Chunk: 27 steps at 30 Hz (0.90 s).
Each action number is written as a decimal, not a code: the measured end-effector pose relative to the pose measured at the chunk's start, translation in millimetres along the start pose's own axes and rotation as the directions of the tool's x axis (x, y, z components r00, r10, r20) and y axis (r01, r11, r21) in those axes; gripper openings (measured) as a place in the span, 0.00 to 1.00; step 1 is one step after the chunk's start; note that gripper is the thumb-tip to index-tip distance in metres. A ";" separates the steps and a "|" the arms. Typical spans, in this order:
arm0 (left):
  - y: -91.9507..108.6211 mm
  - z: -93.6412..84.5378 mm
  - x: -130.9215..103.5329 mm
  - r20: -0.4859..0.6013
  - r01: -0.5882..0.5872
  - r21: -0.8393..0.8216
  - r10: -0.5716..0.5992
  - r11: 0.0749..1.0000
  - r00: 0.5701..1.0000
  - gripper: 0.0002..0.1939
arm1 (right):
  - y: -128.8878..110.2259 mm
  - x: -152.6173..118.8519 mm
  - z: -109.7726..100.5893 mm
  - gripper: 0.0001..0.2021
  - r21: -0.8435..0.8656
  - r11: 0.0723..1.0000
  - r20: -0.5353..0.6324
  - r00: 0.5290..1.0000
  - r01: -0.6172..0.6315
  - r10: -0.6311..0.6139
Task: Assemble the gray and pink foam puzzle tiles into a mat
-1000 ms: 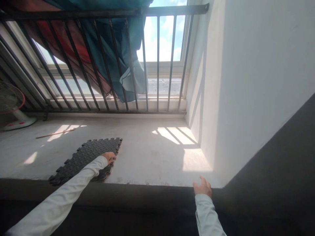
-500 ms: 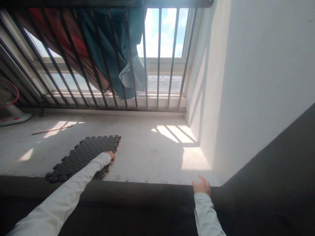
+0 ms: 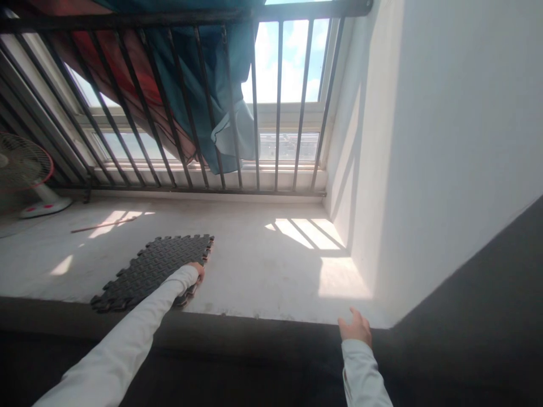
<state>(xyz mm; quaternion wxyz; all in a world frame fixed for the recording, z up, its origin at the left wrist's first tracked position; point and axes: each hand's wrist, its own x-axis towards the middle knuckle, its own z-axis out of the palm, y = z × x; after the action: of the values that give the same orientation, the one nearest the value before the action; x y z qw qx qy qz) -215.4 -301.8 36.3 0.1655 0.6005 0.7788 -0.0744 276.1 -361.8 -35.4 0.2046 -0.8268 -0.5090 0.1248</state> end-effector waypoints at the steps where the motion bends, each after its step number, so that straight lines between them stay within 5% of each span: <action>1: 0.9 -1.2 -1.6 0.029 0.013 0.025 -0.014 1.000 0.999 0.05 | 0.7 0.1 -1.2 0.25 0.009 1.000 -0.001 1.000 -0.001 0.001; 3: -1.3 -4.9 -7.5 0.068 0.000 0.047 -0.003 0.999 0.998 0.11 | 2.4 1.9 -4.3 0.27 0.030 0.999 0.027 1.000 -0.012 0.011; 6: -17.1 -10.5 -22.7 -0.013 -0.138 0.043 0.139 0.989 0.990 0.19 | 5.0 8.0 -9.7 0.29 0.064 0.996 0.149 0.988 -0.060 0.050; 10: -52.9 -4.8 -51.9 -0.087 -0.223 0.087 0.230 0.971 0.969 0.16 | 4.0 13.0 -13.1 0.30 0.077 0.994 0.222 0.973 -0.081 0.062; 14: -78.9 24.6 -82.5 -0.047 -0.324 0.181 0.337 0.929 0.940 0.18 | -5.4 5.8 -11.3 0.28 0.059 0.997 0.158 0.987 -0.039 0.030; 18: -83.4 65.5 -99.9 -0.274 -0.216 0.276 0.292 0.937 0.916 0.21 | -16.3 -3.8 -10.9 0.27 0.059 0.998 0.088 0.996 0.001 -0.006; 20: -81.3 84.6 -102.8 -0.439 -0.158 0.296 0.281 0.942 0.853 0.19 | -19.4 -6.0 -11.6 0.26 0.069 0.998 0.112 0.994 0.007 -0.015; 23: -75.5 107.4 -103.9 -0.649 -0.103 0.318 0.296 0.942 0.701 0.18 | -20.6 -7.4 -11.6 0.26 0.087 0.995 0.096 0.994 0.037 -0.045; 27: -61.3 122.8 -104.8 -0.796 -0.018 0.303 0.264 0.953 0.545 0.18 | -18.7 -8.3 -8.5 0.25 0.084 0.996 0.040 0.998 0.041 -0.044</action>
<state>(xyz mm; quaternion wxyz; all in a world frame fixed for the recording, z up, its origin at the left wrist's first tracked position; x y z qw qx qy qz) -230.1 -452.3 -47.2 -0.2947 0.6415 0.6964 0.1292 261.1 -363.6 -19.2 0.2310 -0.8037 -0.5249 0.1588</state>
